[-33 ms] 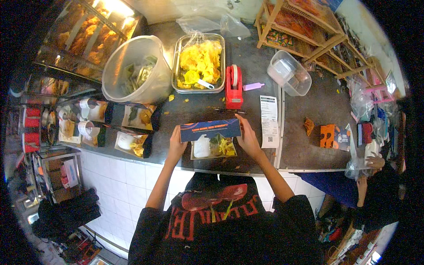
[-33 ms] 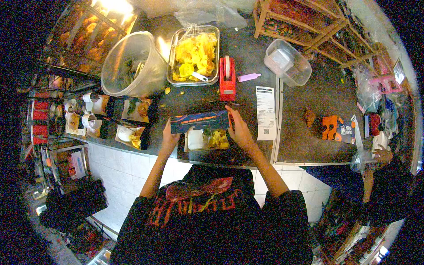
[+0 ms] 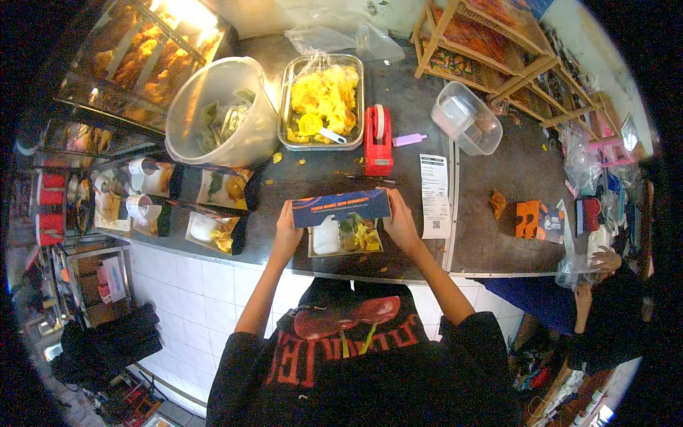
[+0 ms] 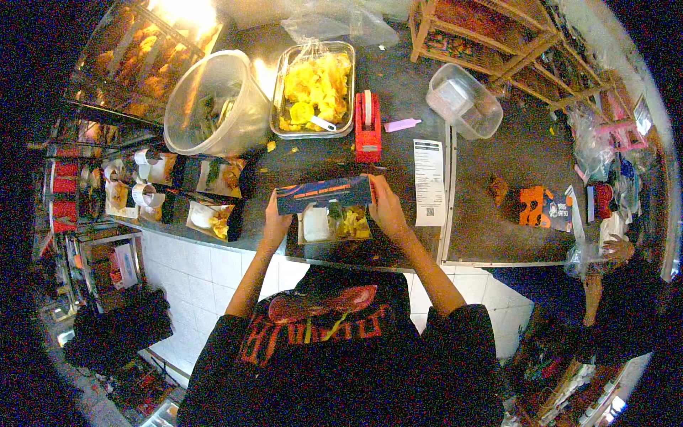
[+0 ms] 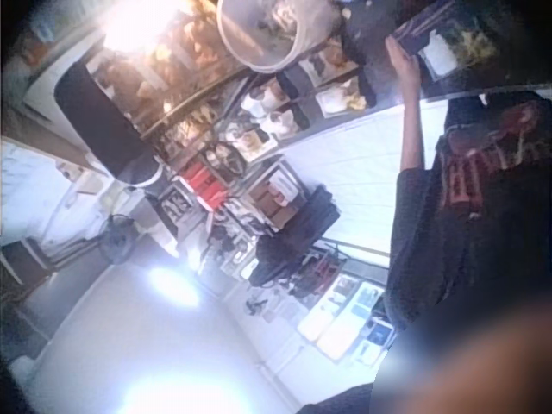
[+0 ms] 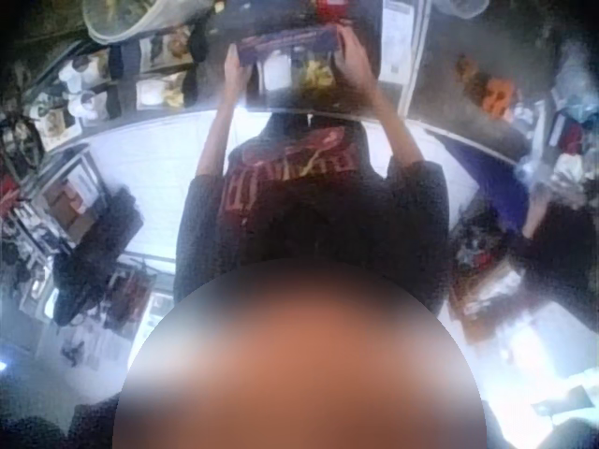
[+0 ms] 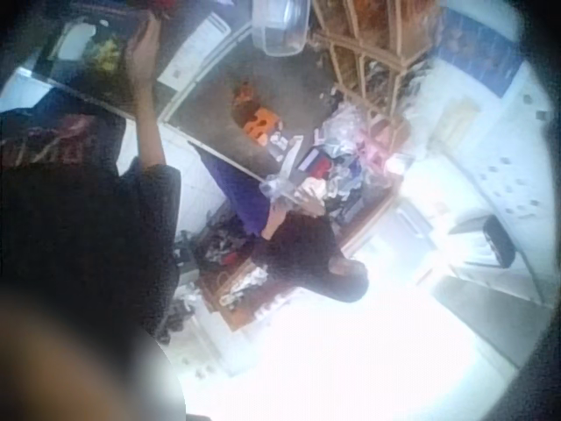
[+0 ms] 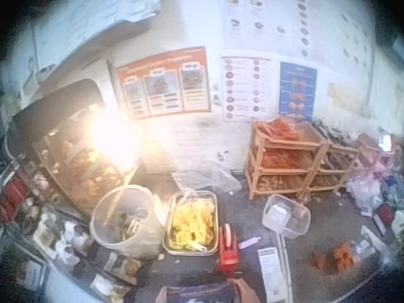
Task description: The person assembles multiple food orders at a counter. They place items into paper containers, add sauces, and seal the containers with tape. The person also retrieves a receipt from a refrigerator and hands it to a coworker.
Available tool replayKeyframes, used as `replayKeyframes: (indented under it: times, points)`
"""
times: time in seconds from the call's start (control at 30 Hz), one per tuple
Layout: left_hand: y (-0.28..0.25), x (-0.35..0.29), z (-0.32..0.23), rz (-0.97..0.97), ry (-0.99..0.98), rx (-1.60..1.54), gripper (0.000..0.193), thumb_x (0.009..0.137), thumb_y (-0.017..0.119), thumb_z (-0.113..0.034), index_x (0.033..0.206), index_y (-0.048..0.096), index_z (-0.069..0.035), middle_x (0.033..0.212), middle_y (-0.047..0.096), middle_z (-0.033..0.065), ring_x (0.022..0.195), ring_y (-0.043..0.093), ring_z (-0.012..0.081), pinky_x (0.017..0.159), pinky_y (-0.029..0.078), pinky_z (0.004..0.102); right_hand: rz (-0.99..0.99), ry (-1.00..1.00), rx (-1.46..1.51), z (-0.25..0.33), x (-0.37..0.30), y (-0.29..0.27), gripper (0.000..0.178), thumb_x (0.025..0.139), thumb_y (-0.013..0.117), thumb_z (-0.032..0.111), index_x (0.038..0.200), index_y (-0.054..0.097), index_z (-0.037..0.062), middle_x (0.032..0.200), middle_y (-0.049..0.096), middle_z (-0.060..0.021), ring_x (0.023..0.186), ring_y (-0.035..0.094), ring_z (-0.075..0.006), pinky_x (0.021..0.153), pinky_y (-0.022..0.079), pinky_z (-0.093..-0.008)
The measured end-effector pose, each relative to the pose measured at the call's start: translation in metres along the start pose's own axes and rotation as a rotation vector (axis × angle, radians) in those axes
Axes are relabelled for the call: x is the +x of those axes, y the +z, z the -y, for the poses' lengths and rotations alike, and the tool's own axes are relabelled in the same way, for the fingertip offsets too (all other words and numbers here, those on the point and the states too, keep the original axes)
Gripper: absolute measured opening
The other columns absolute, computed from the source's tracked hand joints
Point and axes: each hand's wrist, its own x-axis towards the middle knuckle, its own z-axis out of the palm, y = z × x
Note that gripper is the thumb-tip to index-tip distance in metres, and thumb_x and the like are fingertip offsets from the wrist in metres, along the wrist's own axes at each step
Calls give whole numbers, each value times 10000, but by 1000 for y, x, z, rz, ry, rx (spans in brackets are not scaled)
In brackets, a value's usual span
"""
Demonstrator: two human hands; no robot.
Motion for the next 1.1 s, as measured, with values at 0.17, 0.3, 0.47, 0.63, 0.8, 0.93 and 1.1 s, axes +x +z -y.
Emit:
replayKeyframes:
  times: [0.17,0.3,0.47,0.63,0.8,0.93,1.1]
  points:
    - [-7,5,31,145,292,252,309,755,552,-41,1063,542,-58,1129,522,116,1084,496,308,930,375,417,154,-19,-160,-31,4,1,321,774,578,51,1084,516,106,1193,515,-151,1133,486,-337,999,370,-430]
    - [-31,-5,37,291,454,533,467,786,507,-104,1248,488,-167,1223,490,98,1155,444,276,965,342,448,245,-509,-568,-36,-24,-16,459,787,527,-3,1188,512,220,1332,362,-187,1241,375,-362,1042,275,-546]
    - [-21,-40,5,385,-194,58,493,890,509,-161,1364,374,-151,1255,447,167,1147,440,309,951,359,422,293,53,-298,-15,-52,-5,521,788,576,17,1271,465,179,1273,426,-182,1171,450,-324,992,366,-435]
    - [6,-51,8,93,-483,-496,609,855,604,-114,1371,296,-18,1217,476,157,1054,537,229,822,498,315,116,369,168,-34,-46,35,524,819,639,102,1287,408,60,1168,517,-126,1076,521,-233,917,434,-343]
    - [-13,-51,43,183,-500,-490,580,865,606,-145,1346,311,-10,1256,469,124,1162,471,229,965,395,355,31,225,63,-39,-19,60,577,783,698,101,1233,340,52,1098,540,-118,1019,550,-191,865,463,-325]
    - [-28,-44,49,200,-670,-872,509,891,569,-283,1305,377,-58,1281,459,80,1193,441,196,999,350,353,-3,355,476,8,8,71,598,724,762,111,1115,311,76,1032,548,-128,964,567,-185,829,468,-315]
    - [-16,-36,38,-141,-972,-1153,575,880,458,-539,1255,454,-104,1176,564,106,1031,581,244,878,483,401,174,296,478,49,32,46,533,771,716,138,1170,370,69,999,560,-97,946,566,-180,820,463,-309]
